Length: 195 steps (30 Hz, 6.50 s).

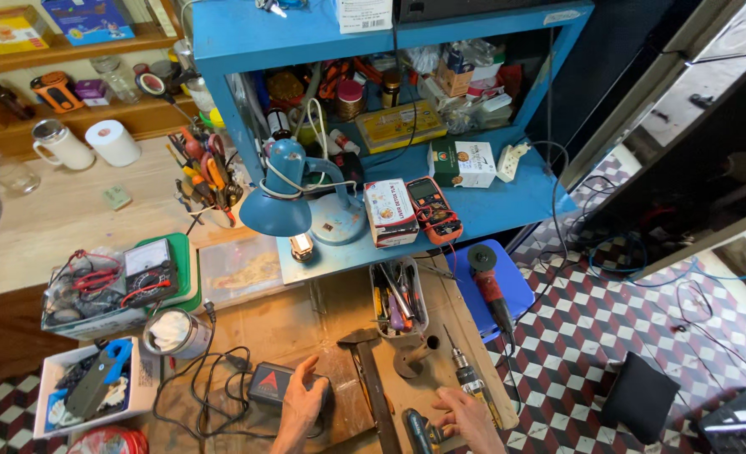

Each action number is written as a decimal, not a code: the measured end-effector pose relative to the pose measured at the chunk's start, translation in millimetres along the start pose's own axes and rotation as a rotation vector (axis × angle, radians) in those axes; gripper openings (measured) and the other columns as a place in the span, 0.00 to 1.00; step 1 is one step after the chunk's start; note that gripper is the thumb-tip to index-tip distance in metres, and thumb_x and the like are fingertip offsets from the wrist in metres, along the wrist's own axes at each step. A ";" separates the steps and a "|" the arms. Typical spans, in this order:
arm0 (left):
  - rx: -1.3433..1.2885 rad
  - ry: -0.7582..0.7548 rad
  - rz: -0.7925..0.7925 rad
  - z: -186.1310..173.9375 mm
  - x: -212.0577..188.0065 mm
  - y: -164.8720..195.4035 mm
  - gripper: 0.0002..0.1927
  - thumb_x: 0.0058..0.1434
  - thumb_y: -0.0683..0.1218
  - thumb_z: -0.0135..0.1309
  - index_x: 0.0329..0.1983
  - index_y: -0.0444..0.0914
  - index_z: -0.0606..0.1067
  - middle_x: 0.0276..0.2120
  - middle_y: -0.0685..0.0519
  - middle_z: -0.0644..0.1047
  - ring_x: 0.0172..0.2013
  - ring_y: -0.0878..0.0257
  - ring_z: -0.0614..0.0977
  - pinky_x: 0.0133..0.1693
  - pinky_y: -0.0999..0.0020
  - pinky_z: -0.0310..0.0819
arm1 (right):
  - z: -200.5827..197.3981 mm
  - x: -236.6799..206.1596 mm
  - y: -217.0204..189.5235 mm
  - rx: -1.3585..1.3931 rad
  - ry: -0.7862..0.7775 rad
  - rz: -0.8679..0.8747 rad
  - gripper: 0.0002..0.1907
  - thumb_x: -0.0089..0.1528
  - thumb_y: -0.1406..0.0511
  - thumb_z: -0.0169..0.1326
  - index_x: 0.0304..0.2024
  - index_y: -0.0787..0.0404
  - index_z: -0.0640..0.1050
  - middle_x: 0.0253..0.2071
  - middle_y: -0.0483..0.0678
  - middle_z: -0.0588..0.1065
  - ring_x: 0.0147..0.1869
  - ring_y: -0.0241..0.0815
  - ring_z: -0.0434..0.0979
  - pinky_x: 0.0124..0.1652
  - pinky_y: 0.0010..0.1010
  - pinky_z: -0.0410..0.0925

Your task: The person uses a hammer and a metal pipe to strike a black power adapter on a wooden block, then uses a cordless drill to remove screws from the adapter. They pry open the casing with a screwdriver, remove the internal circuit board, and inspect it with a magnifying glass.

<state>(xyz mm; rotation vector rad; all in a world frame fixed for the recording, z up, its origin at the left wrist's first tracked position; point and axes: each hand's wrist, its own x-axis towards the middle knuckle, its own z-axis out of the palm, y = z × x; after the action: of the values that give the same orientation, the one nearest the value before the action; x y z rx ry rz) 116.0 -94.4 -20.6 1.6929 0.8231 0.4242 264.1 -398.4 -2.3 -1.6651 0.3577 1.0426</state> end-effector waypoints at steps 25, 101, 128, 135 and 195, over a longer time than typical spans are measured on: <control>-0.123 0.189 -0.296 71.5 -46.1 8.3 0.20 0.65 0.45 0.51 0.59 0.34 0.75 0.49 0.49 0.82 0.47 0.62 0.82 0.50 0.69 0.74 | -71.2 48.2 16.0 0.055 0.023 -0.194 0.31 0.61 0.67 0.54 0.67 0.67 0.68 0.52 0.56 0.78 0.47 0.46 0.79 0.44 0.33 0.75; 0.457 -0.458 -0.586 -140.7 76.5 -106.9 0.39 0.68 0.72 0.43 0.53 0.32 0.76 0.45 0.30 0.82 0.41 0.45 0.86 0.48 0.57 0.73 | 186.8 -137.9 45.4 -0.060 0.164 -0.362 0.15 0.57 0.77 0.59 0.48 0.72 0.81 0.42 0.46 0.82 0.38 0.30 0.81 0.37 0.19 0.73; 0.787 -0.407 0.389 -134.8 180.7 -48.6 0.37 0.52 0.51 0.68 0.63 0.36 0.69 0.56 0.36 0.72 0.55 0.40 0.74 0.52 0.45 0.69 | 213.7 -113.7 -7.4 -0.570 0.282 -0.189 0.20 0.57 0.59 0.64 0.48 0.63 0.82 0.28 0.46 0.78 0.25 0.37 0.73 0.28 0.32 0.68; 1.076 -0.838 0.932 -102.2 108.5 -81.2 0.61 0.26 0.45 0.75 0.69 0.42 0.62 0.66 0.44 0.64 0.67 0.46 0.64 0.67 0.53 0.56 | 211.9 -121.0 12.0 -0.399 0.295 -0.117 0.18 0.58 0.60 0.65 0.45 0.65 0.82 0.30 0.47 0.79 0.29 0.35 0.75 0.31 0.29 0.69; 0.642 -0.466 0.156 -109.3 -3.9 -116.4 0.53 0.45 0.48 0.74 0.72 0.44 0.59 0.60 0.46 0.67 0.62 0.46 0.67 0.55 0.52 0.72 | 253.6 -105.0 -44.9 -1.005 0.263 -0.104 0.22 0.56 0.53 0.62 0.47 0.57 0.82 0.39 0.54 0.83 0.45 0.49 0.83 0.46 0.41 0.72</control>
<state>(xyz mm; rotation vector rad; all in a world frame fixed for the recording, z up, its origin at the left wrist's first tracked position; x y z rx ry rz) 6.3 -9.1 -99.2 2.3375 0.5017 -0.1637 120.4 -183.6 100.6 -2.6936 -0.1360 0.9774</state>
